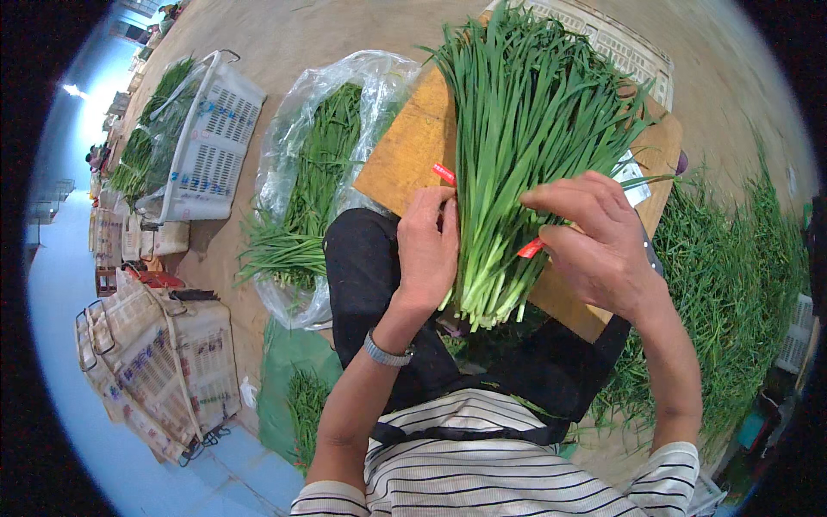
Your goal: The person gathers green onions, aligns them into a neat bunch, and secures the bundle with a red rubber band. The person repeats this process to create multiple uniform bundles.
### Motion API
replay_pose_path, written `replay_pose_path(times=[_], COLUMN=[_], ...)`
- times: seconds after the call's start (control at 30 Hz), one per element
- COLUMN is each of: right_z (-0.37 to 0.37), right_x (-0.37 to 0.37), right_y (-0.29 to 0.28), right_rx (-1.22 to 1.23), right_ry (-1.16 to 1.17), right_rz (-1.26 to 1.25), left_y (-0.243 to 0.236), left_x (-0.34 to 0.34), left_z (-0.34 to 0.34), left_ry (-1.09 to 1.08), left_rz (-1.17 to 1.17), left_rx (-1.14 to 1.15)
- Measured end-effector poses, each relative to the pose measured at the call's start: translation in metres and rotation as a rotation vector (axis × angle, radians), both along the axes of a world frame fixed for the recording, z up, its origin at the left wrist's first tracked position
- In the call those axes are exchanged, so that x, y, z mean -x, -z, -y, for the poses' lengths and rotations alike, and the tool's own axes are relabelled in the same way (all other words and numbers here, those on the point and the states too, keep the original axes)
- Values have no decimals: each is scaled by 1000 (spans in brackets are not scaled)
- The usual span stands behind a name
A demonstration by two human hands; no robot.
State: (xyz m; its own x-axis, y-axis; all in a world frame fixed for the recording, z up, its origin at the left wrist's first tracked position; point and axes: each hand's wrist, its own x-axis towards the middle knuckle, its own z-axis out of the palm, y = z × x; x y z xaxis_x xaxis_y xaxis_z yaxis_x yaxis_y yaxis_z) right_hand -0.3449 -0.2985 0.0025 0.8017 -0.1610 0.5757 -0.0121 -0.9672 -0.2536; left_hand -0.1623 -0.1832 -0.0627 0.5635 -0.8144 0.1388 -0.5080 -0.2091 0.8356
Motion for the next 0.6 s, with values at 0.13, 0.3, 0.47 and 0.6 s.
replay_pose_path(times=[0.13,0.3,0.47,0.6], right_z=[5,4,2,3], right_x=[-18,-23,-20,-19], right_y=[-5,1,11,10], right_rx=[-42,-91,-153,-179], right_ry=[-175,-248,-230,-234], right_rz=[-154,-265,-236,-247], left_y=[-6,2,5,3], left_x=[3,6,5,6], left_z=[3,4,12,21], left_ry=[28,-91,-193,-239], left_rz=[160,-378,-689,-716], left_rx=[-9,6,62,73])
